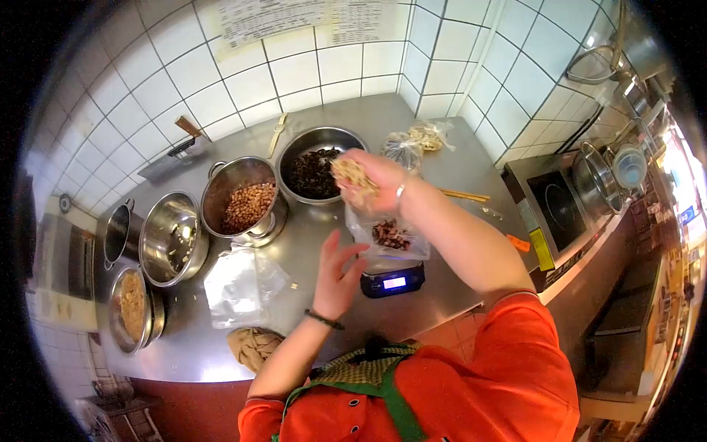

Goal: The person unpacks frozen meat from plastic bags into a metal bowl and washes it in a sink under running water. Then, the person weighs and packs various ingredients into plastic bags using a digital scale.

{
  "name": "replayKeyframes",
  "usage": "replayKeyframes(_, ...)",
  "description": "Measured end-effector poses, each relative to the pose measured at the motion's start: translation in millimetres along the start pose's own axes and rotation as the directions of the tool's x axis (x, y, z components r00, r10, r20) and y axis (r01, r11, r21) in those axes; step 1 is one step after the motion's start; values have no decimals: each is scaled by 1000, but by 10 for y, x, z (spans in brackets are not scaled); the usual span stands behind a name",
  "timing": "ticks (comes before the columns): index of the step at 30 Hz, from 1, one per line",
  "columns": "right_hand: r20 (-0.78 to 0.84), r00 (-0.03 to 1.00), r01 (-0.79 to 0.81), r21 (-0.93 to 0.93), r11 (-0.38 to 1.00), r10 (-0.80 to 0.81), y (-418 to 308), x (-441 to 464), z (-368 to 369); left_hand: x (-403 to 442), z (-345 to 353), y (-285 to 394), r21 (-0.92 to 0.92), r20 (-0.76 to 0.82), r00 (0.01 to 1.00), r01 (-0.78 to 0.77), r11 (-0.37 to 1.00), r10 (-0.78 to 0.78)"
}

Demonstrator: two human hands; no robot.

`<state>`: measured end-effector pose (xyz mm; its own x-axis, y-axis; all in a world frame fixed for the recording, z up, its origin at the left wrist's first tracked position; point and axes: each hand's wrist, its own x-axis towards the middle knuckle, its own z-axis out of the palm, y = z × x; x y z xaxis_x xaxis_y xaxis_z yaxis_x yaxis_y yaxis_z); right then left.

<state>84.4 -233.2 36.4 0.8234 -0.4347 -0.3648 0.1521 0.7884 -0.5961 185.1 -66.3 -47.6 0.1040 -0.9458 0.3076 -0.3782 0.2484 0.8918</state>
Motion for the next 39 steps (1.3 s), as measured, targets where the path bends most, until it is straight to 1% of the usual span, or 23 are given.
replayKeyframes(2, -262, 964, -52, 5, 999, 52, 91, -252, -187, 157, 244, 33, 207, -193, 979, -28, 978, 69)
replayKeyframes(3, -254, 966, -49, 12, 999, 51, 172, -287, -271, 214, 325, -61, 216, -188, 980, -28, 976, 70)
replayKeyframes(5, -445, 894, -55, 2, 998, 51, 330, -236, -493, 331, 406, -291, 164, -88, 983, 175, 971, -163)
replayKeyframes(6, -433, 900, -54, 5, 999, 51, 394, -195, -675, 364, 394, -227, 101, 21, 930, 363, 926, -367)
replayKeyframes(8, -364, 931, -144, -295, 945, 28, 541, -125, -1059, 329, 446, -229, 159, -37, 948, 319, 935, -317)
replayKeyframes(9, -355, 935, -142, -293, 946, 31, 624, -113, -1158, 321, 458, -216, 206, -88, 962, 272, 940, -259)
replayKeyframes(10, -309, 945, -152, -706, 692, -107, 709, -104, -1252, 326, 458, -193, 212, -94, 961, 273, 938, -259)
replayKeyframes(13, -235, 967, -211, -955, 208, -96, 622, -184, -1103, 289, 409, -122, 160, -94, 967, 251, 955, -238)
replayKeyframes(15, -175, 983, -184, -955, -232, -61, 511, -224, -1039, 299, 358, -185, 271, -104, 985, 163, 949, -139)
replayKeyframes(18, -308, 950, -307, -877, -369, -57, 500, -334, -989, 289, 334, -189, 306, -59, 993, 114, 945, -100)
replayKeyframes(21, -246, 956, -293, -820, -492, -159, 592, -409, -856, 269, 346, -163, 379, -75, 997, 42, 924, -14)
replayKeyframes(23, -285, 949, -316, -816, -484, -138, 632, -474, -738, 264, 384, -227, 429, -38, 998, 65, 901, -54)
replayKeyframes(24, -235, 969, -230, -751, -619, -75, 676, -490, -788, 247, 406, -221, 450, -26, 999, 34, 892, -25)
replayKeyframes(25, -36, 991, -107, -787, -607, -129, 740, -520, -924, 234, 406, -225, 473, -21, 1000, 9, 881, 0)
replayKeyframes(26, -124, 980, -195, -773, -604, -158, 685, -515, -797, 215, 404, -223, 451, -53, 999, 30, 892, -7)
replayKeyframes(28, -113, 965, -226, -811, -540, -235, 655, -415, -907, 142, 277, -165, 431, -113, 994, 61, 900, -14)
replayKeyframes(30, 152, 967, -29, -727, -686, -203, 710, -436, -1010, 76, 69, -28, 226, -49, 989, 144, 963, -137)
replayKeyframes(31, -75, 967, -184, -866, -466, -243, 729, -400, -862, 0, -102, 17, 235, -79, 987, 154, 960, -139)
replayKeyframes(33, -383, 898, -393, -920, -3, -218, 669, -457, -329, -200, -526, 26, 157, -77, 981, 189, 969, -179)
replayKeyframes(35, -214, 925, -303, -914, -270, -313, 713, -461, -273, -467, -1032, -281, 144, -178, 947, 293, 945, -266)
replayKeyframes(36, 70, 953, -161, -704, -692, -293, 726, -423, -501, -616, -1339, -445, 84, -219, 915, 362, 928, -338)
replayKeyframes(38, 145, 868, -154, -832, -533, -476, 708, -391, 119, -967, -2041, -700, -379, -406, 688, 472, 796, -601)
replayKeyframes(39, 147, 872, -150, -828, -540, -467, 734, -315, 528, -1145, -2406, -732, -604, -463, 545, 383, 699, -699)
